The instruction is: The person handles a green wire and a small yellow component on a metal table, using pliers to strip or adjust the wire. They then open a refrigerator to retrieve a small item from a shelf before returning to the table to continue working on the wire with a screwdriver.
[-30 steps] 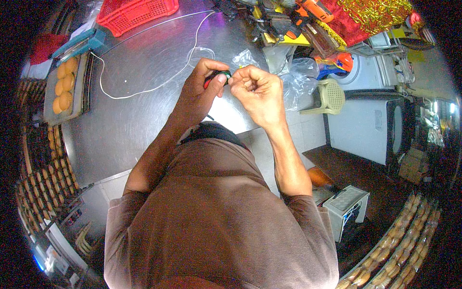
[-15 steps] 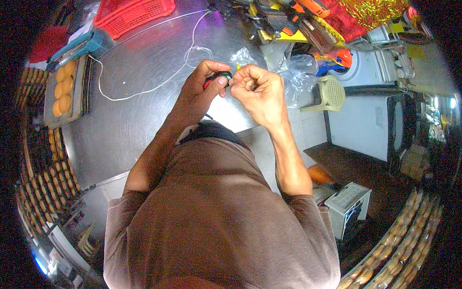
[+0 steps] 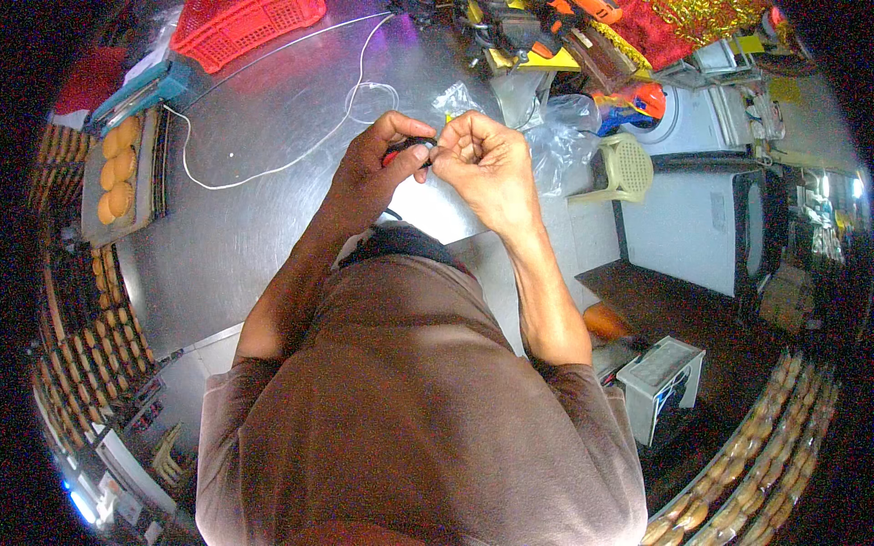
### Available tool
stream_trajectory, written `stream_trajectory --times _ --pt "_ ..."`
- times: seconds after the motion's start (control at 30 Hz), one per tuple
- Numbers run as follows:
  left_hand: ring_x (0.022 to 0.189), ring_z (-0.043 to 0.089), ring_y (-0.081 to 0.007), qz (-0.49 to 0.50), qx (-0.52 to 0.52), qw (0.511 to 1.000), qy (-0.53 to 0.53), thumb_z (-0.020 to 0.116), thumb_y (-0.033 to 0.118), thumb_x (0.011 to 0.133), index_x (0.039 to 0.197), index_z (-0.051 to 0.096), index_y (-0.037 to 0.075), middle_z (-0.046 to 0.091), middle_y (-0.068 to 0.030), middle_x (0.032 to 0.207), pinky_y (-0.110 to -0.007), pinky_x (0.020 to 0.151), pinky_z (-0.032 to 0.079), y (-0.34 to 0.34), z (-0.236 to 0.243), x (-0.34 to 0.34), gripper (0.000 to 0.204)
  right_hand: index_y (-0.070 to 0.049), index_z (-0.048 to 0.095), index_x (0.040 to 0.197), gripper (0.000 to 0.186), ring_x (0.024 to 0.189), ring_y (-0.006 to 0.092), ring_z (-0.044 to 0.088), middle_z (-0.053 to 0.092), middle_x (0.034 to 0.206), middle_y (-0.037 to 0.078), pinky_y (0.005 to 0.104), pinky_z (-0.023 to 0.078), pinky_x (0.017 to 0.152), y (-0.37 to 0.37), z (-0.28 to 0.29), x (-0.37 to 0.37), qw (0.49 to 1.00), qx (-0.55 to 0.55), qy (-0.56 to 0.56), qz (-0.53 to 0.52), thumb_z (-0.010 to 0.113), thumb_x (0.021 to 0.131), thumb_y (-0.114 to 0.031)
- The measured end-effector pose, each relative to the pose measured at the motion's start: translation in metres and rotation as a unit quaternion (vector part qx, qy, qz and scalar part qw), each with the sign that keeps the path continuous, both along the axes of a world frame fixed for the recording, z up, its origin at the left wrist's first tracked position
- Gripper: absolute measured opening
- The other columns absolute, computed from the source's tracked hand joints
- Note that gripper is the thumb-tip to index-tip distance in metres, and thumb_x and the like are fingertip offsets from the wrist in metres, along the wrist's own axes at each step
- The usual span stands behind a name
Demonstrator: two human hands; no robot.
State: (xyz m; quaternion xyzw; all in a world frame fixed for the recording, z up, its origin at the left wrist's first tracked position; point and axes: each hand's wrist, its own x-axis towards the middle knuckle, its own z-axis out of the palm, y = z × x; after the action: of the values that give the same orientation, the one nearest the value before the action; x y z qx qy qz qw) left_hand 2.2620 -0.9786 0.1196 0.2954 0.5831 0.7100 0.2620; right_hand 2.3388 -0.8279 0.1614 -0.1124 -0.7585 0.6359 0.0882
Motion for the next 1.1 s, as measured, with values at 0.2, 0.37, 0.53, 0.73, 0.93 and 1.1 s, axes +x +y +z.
stream_trajectory --times 0.2,0.37,0.53,0.73,0.93,1.1 --pt "0.076 0.056 -0.0111 -0.025 0.022 0.999 -0.037 0.054 0.011 0.094 0.11 0.05 -0.002 0.06 -0.0093 0.094 -0.025 0.071 0.047 -0.001 -0.003 0.0 0.021 -0.001 0.058 0.082 0.011 0.067 0.0101 0.064 0.064 0.074 0.004 0.0207 0.049 0.06 -0.004 0.003 0.0 0.994 -0.111 0.015 0.014 0.061 0.078 0.009" --pt "0.078 0.057 -0.0112 -0.041 0.016 0.998 -0.049 0.053 0.011 0.095 0.111 0.05 -0.003 0.06 -0.01 0.097 -0.025 0.072 0.047 -0.003 -0.004 0.0 0.022 0.0 0.058 0.082 0.011 0.067 0.0129 0.066 0.064 0.074 0.006 0.0223 0.05 0.061 -0.004 0.0 0.001 0.996 -0.093 0.007 0.009 0.061 0.078 0.01" --pt "0.078 0.056 -0.0122 -0.043 -0.001 0.998 -0.052 0.054 0.011 0.093 0.111 0.052 -0.001 0.06 -0.0083 0.094 -0.027 0.074 0.047 -0.005 -0.004 0.001 0.021 0.0 0.059 0.083 0.012 0.067 0.012 0.064 0.065 0.076 0.006 0.0225 0.05 0.06 -0.006 0.0 0.003 0.992 -0.123 0.006 0.01 0.061 0.077 0.01" --pt "0.076 0.055 -0.0117 -0.031 -0.022 0.998 -0.046 0.054 0.01 0.092 0.109 0.053 0.001 0.061 -0.0069 0.09 -0.027 0.074 0.046 -0.006 -0.003 0.001 0.019 -0.001 0.062 0.088 0.014 0.064 0.0093 0.058 0.066 0.077 0.006 0.0223 0.047 0.059 0.0 -0.019 0.005 0.979 -0.206 -0.005 0.005 0.062 0.076 0.007" --pt "0.066 0.051 -0.0082 -0.001 0.0 1.0 -0.018 0.053 0.007 0.092 0.107 0.052 0.0 0.059 -0.0049 0.082 -0.024 0.059 0.042 -0.005 -0.009 0.002 0.016 -0.001 0.062 0.089 0.015 0.065 0.0101 0.059 0.066 0.077 0.006 0.0225 0.047 0.059 -0.007 -0.023 0.004 0.974 -0.226 0.012 0.0 0.061 0.077 0.007" --pt "0.063 0.05 -0.007 0.011 -0.022 0.999 -0.028 0.054 0.006 0.091 0.107 0.052 0.001 0.057 -0.0031 0.077 -0.023 0.057 0.041 -0.006 -0.012 0.001 0.017 0.0 0.062 0.09 0.013 0.065 0.0115 0.06 0.065 0.077 0.006 0.0234 0.048 0.059 -0.009 -0.027 0.003 0.977 -0.211 0.013 -0.002 0.06 0.08 0.006"
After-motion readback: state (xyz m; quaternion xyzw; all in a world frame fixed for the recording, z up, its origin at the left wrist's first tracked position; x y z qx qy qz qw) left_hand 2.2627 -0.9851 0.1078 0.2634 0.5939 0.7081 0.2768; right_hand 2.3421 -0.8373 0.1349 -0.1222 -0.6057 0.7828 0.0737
